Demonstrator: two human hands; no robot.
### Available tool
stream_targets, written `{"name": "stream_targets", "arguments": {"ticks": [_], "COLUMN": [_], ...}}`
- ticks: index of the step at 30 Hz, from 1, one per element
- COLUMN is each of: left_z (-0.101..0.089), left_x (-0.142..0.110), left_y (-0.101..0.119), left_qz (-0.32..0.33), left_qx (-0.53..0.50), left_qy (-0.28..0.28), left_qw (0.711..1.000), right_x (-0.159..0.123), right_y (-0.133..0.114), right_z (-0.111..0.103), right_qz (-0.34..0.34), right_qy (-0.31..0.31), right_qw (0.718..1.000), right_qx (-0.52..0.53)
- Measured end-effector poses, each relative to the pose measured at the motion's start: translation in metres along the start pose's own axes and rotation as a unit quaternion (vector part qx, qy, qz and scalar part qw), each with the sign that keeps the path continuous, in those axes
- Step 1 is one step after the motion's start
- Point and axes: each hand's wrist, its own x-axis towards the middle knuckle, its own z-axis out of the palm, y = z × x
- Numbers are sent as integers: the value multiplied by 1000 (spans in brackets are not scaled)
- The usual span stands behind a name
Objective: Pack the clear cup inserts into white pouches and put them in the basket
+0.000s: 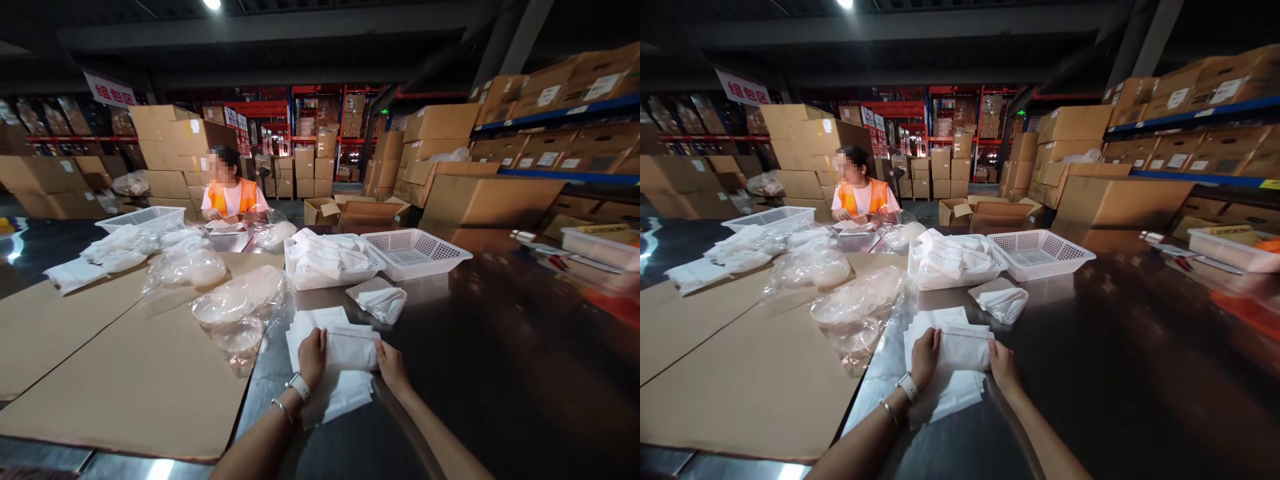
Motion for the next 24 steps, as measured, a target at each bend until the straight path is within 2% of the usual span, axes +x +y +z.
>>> {"name": "stream_targets", "arguments": {"ticks": [5, 12, 19, 24], "left_z": [2, 1, -2, -10], "left_x": [4, 8, 17, 18], "left_y": [0, -6, -11, -10], "left_qz": [-25, -4, 18, 4], "left_qx": [17, 54, 91, 116], "left_qy": [-11, -21, -34, -23], "left_qw": [999, 998, 995, 993], "right_x": [3, 7, 8, 6], "right_y": [3, 6, -4, -11], "right_z": [2, 4, 6, 6], "right_qz": [-2, 5, 29, 48], "right_qy": [-9, -41, -81, -73], "right_qw": [1000, 997, 985, 975], "right_qx": [-20, -68, -150, -202]}}
